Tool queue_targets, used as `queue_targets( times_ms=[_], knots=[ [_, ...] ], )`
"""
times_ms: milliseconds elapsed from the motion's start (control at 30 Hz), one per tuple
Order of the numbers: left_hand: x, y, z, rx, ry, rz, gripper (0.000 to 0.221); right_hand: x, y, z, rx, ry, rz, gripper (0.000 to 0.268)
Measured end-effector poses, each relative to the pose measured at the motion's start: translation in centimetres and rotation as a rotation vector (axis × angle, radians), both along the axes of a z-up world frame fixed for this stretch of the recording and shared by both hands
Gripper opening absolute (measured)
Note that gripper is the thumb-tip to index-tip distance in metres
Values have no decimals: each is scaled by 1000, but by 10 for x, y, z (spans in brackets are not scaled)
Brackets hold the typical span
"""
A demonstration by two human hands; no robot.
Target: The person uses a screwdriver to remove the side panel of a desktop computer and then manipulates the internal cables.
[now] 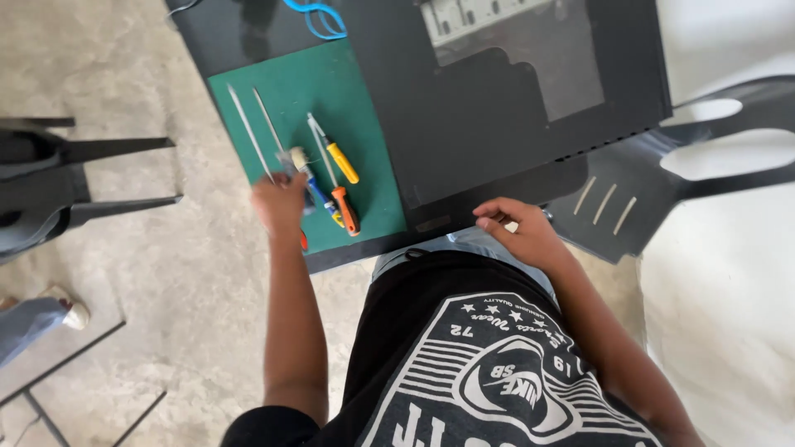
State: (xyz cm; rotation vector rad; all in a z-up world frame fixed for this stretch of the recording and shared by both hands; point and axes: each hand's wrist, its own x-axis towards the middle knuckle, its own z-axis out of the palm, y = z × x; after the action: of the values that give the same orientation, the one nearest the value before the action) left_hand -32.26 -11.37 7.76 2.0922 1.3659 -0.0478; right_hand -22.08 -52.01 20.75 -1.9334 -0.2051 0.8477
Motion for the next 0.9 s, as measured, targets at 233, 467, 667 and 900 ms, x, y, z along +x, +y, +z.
queue_targets(
  times_ms=[233, 467, 667, 900],
  knots=[
    [-70, -44, -45, -3, -32, 93, 34, 13, 23, -1, 31, -41, 131, 16],
    [-66, -32, -46, 132, -88, 62, 51, 15, 20, 3, 26, -39, 197, 16],
    [-47, -49, 16, 167, -40, 36, 79, 41, -26, 2, 95, -95, -13, 15],
    [-23, -81, 31, 52, 349, -60, 116, 67, -63, -1, 252, -261, -200, 12]
  ],
)
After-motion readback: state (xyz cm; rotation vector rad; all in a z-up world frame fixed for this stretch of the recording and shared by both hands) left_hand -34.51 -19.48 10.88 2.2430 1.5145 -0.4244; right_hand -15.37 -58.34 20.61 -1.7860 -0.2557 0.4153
